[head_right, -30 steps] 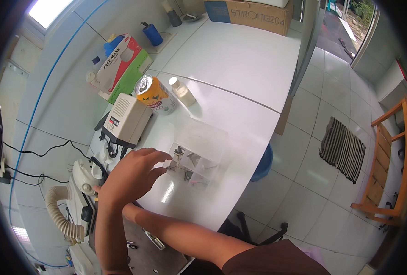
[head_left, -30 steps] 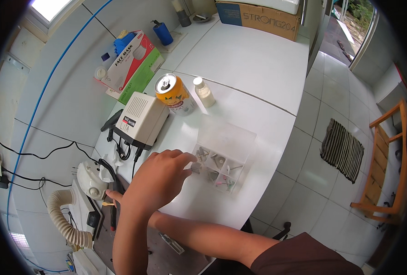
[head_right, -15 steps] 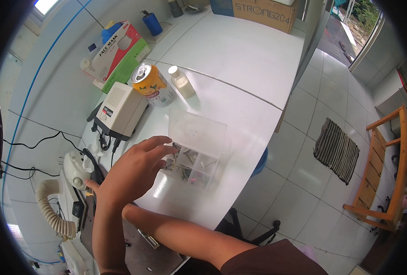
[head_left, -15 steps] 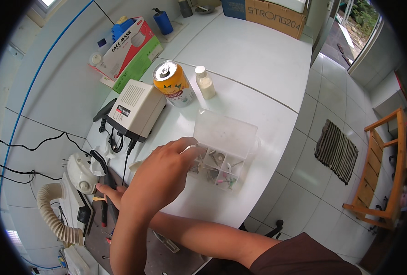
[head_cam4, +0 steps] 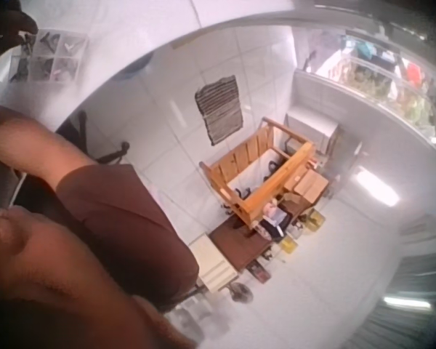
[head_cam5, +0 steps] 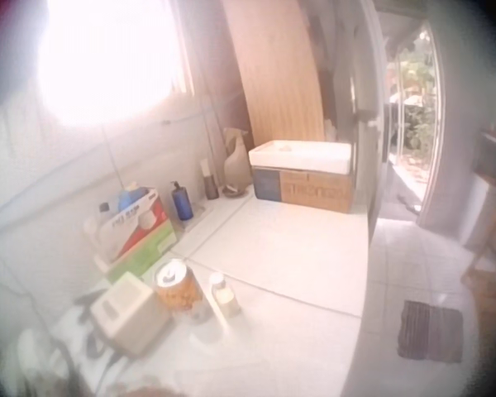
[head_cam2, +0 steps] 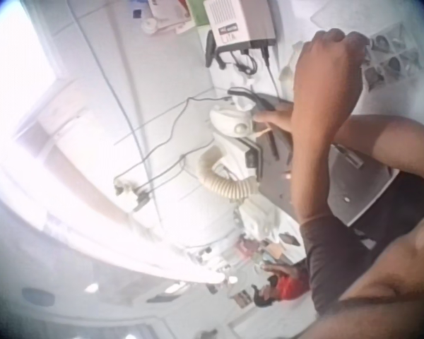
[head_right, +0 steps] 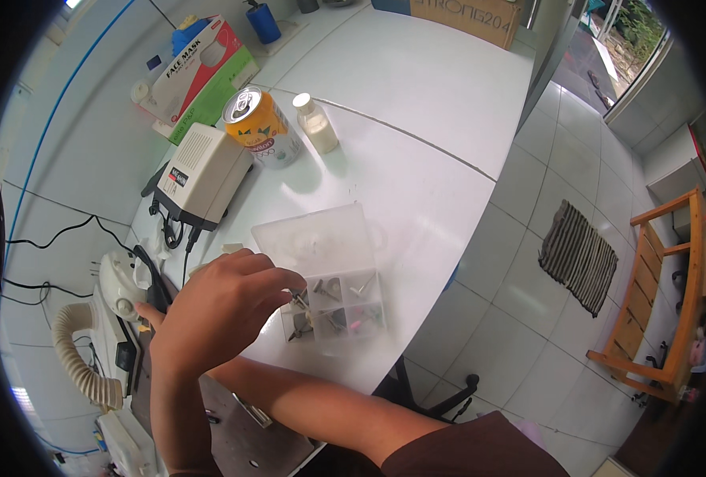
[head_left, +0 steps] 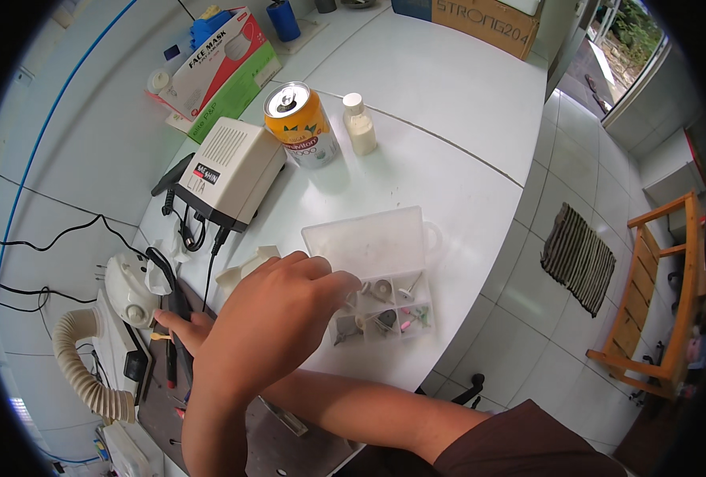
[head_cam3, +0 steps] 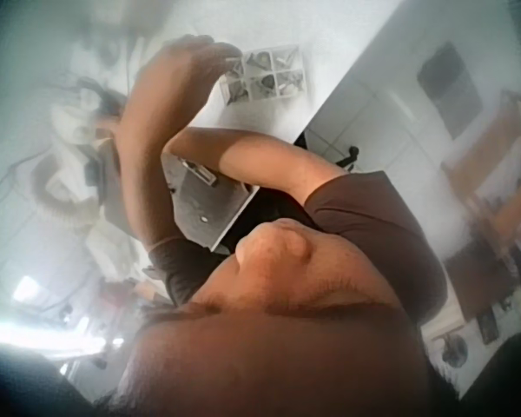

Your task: The person handles a small gray component, then uses a rotary tool to grind a small metal piece. They open a plastic parts box, select a bit, and attach it to the rotary tool. The person continues to manipulate small components and tools on the workbench.

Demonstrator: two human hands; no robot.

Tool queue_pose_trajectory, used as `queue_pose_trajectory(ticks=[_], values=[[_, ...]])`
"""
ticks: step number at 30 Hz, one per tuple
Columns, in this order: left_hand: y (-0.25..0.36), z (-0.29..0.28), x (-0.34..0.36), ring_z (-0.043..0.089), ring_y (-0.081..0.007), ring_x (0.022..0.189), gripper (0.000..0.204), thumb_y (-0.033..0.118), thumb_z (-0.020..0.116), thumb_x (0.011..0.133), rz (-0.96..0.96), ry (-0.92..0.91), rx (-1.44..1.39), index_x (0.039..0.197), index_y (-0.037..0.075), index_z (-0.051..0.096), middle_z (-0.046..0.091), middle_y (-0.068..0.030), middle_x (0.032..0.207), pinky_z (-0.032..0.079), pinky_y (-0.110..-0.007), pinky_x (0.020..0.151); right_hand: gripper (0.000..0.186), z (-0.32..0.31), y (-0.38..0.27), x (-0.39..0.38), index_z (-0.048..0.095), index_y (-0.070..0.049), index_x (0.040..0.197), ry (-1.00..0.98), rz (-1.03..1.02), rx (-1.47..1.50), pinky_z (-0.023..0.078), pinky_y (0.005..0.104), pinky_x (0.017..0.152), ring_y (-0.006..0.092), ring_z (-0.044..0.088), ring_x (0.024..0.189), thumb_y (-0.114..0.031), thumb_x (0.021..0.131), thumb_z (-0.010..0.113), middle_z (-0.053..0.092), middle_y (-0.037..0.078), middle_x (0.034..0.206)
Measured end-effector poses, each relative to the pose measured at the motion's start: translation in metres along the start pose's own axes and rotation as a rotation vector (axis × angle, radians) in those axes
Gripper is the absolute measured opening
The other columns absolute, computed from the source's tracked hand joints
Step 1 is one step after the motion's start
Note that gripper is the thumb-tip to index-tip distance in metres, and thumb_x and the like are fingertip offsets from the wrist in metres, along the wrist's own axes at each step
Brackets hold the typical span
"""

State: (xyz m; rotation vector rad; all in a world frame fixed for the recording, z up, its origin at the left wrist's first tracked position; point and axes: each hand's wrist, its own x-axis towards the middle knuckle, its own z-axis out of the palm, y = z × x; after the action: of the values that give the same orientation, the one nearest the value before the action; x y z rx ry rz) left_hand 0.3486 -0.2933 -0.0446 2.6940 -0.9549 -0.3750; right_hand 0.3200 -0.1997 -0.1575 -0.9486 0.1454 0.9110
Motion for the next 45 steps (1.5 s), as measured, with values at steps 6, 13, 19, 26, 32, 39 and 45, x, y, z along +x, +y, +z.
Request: queue_pose_trajectory(ticks=[6,13,19,26,32,39,45], values=[[0.002,0.001,0.004,0.062,-0.0261,0.077,0.016,0.007,0.074,0.081,0.105,0.021,-0.004,0.097,0.01,0.075,0.061,-0.0063,0.077,0.053,-0.039,0.069,0.064,0.02,0.025,0.028,0.065,-0.002,0.085,0.166,-0.127,0.042,0.046,0.0314,0.066,0.0174,0.055,0.067,-0.065,0.08,0.074,0.06,0.003,0.078],[0.001,-0.006,-0.009,0.062,-0.0255,0.073,0.016,-0.002,0.07,0.075,0.061,0.198,-0.06,0.088,0.007,0.072,0.061,-0.0065,0.078,0.049,-0.038,0.062,0.072,0.0,0.012,0.009,0.065,0.004,0.091,-0.021,-0.117,0.055,0.047,0.0332,0.073,0.0227,0.06,0.077,-0.067,0.08,0.069,0.064,0.011,0.086],[0.043,-0.031,-0.053,0.062,-0.0255,0.065,0.02,0.0,0.067,0.065,0.286,0.516,-0.123,0.084,0.007,0.069,0.063,-0.0104,0.078,0.047,-0.037,0.056,0.079,0.002,0.003,0.005,0.066,0.009,0.095,-0.084,-0.117,0.091,0.048,0.0347,0.079,0.0272,0.065,0.086,-0.068,0.08,0.066,0.067,0.018,0.092],[0.071,-0.034,-0.083,0.065,-0.0261,0.064,0.013,0.005,0.068,0.065,0.419,0.582,-0.084,0.076,0.005,0.06,0.063,-0.0123,0.073,0.049,-0.035,0.052,0.084,-0.002,-0.005,-0.003,0.065,0.013,0.098,-0.109,-0.182,0.029,0.052,0.0396,0.079,0.0333,0.068,0.087,-0.069,0.08,0.063,0.068,0.024,0.093],[0.069,-0.041,-0.083,0.064,-0.0253,0.063,0.02,0.006,0.067,0.066,0.433,0.476,-0.035,0.085,0.008,0.06,0.062,-0.0093,0.071,0.049,-0.035,0.051,0.076,0.0,0.0,0.007,0.063,0.014,0.094,-0.109,-0.172,0.082,0.054,0.0379,0.051,0.0274,0.067,0.069,-0.062,0.082,0.066,0.065,0.022,0.087],[0.039,-0.064,-0.086,0.061,-0.0242,0.066,0.033,0.002,0.071,0.062,0.378,0.177,-0.382,0.093,0.006,0.061,0.061,-0.0105,0.079,0.051,-0.038,0.057,0.063,0.0,-0.001,-0.005,0.059,-0.005,0.065,-0.135,-0.175,0.167,0.042,0.0305,0.058,0.0135,0.053,0.059,-0.065,0.082,0.067,0.055,0.002,0.061],[0.023,-0.029,-0.052,0.06,-0.0225,0.068,0.024,0.002,0.066,0.069,0.156,0.046,0.039,0.092,0.01,0.071,0.059,-0.0044,0.078,0.047,-0.035,0.059,0.063,0.002,0.004,-0.007,0.061,-0.005,0.066,-0.079,-0.141,0.0,0.043,0.0318,0.059,0.0154,0.053,0.059,-0.066,0.082,0.066,0.056,0.001,0.061]])
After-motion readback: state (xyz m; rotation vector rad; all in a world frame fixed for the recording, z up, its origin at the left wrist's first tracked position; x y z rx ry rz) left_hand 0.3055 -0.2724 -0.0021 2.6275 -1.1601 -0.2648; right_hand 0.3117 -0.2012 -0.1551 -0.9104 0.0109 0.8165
